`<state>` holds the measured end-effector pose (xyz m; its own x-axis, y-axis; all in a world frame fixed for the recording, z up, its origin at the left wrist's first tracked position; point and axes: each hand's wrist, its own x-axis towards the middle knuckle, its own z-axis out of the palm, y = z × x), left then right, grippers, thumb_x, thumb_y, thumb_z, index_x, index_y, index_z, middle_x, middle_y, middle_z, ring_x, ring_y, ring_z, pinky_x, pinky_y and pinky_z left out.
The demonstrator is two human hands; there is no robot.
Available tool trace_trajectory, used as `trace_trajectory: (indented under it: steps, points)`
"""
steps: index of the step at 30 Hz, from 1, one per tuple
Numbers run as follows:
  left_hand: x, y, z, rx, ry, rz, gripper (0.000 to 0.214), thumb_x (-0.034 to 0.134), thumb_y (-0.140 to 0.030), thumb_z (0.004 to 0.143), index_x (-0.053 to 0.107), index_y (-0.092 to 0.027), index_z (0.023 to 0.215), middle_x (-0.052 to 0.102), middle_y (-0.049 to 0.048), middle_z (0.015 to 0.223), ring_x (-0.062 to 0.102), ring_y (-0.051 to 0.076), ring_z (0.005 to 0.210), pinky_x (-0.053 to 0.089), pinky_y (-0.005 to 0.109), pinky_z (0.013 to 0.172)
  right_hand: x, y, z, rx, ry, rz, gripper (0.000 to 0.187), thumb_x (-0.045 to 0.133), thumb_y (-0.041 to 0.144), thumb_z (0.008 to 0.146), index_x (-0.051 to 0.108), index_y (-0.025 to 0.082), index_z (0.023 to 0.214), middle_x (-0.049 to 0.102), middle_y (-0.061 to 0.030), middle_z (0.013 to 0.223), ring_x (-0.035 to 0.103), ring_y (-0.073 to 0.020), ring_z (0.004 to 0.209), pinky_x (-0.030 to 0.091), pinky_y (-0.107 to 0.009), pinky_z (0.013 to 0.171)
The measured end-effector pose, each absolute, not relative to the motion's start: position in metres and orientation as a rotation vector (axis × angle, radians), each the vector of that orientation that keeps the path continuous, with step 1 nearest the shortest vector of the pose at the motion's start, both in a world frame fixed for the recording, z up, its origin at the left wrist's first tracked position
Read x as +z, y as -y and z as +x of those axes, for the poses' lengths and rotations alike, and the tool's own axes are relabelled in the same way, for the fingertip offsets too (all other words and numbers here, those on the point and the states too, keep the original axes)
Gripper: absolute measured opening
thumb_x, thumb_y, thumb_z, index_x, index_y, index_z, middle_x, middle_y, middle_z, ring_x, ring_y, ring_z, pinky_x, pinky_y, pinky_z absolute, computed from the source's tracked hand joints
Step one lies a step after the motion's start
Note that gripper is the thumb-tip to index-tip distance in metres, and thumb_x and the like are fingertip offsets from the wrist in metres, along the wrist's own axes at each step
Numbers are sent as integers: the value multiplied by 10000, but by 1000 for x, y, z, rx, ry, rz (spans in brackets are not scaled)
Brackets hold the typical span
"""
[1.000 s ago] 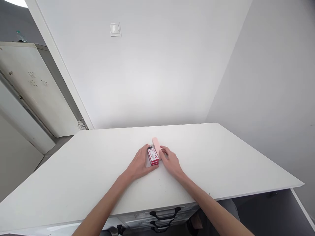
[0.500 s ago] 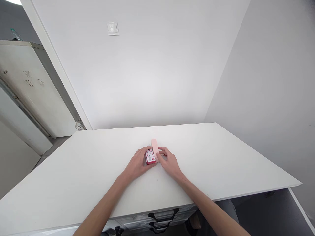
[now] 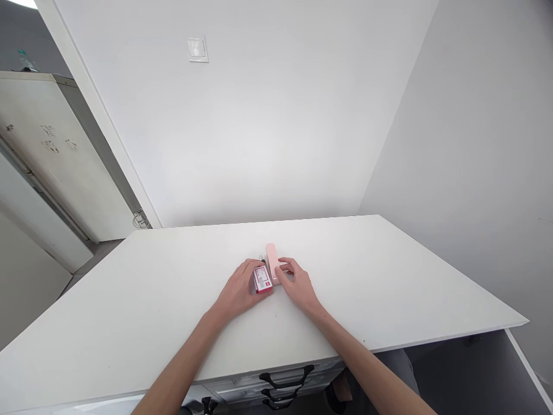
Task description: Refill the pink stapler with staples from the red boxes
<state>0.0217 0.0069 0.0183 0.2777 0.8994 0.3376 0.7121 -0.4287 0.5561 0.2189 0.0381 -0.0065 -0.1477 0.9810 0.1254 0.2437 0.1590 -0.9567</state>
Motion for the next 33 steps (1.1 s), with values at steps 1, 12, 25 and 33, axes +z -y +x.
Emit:
trace_trajectory:
  steps: [1,12,25,33]
  points:
    - [19,-7,22,904,-1473,2266,434,707,-397,843,534,-276,1222,602,72,1228,628,264,1057,543,404,857,-6,-38,219,1062,1558,-1218,382,542,476,923,614,273,1238,757,-35,1114,649,-244,1124,458,-420,1008]
    - [16,-7,22,931,-1470,2324,476,708,-388,838,517,-284,1262,554,84,1292,631,263,1085,566,407,849,-3,-36,219,1045,1573,-1229,367,536,477,926,621,274,1218,758,-38,1105,657,-241,1123,479,-408,985]
    - [18,-5,23,868,-1463,2364,442,698,-362,834,534,-291,1238,514,90,1320,624,276,1090,554,411,831,-3,-36,219,1049,1575,-1227,348,535,472,937,616,276,1213,753,-33,1117,658,-238,1117,470,-409,995]
    - [18,-5,22,875,-1451,2377,436,699,-393,835,541,-291,1228,517,91,1320,628,283,1103,559,413,832,-4,-36,219,1037,1578,-1219,343,533,473,937,621,278,1205,755,-33,1105,662,-238,1103,472,-415,995]
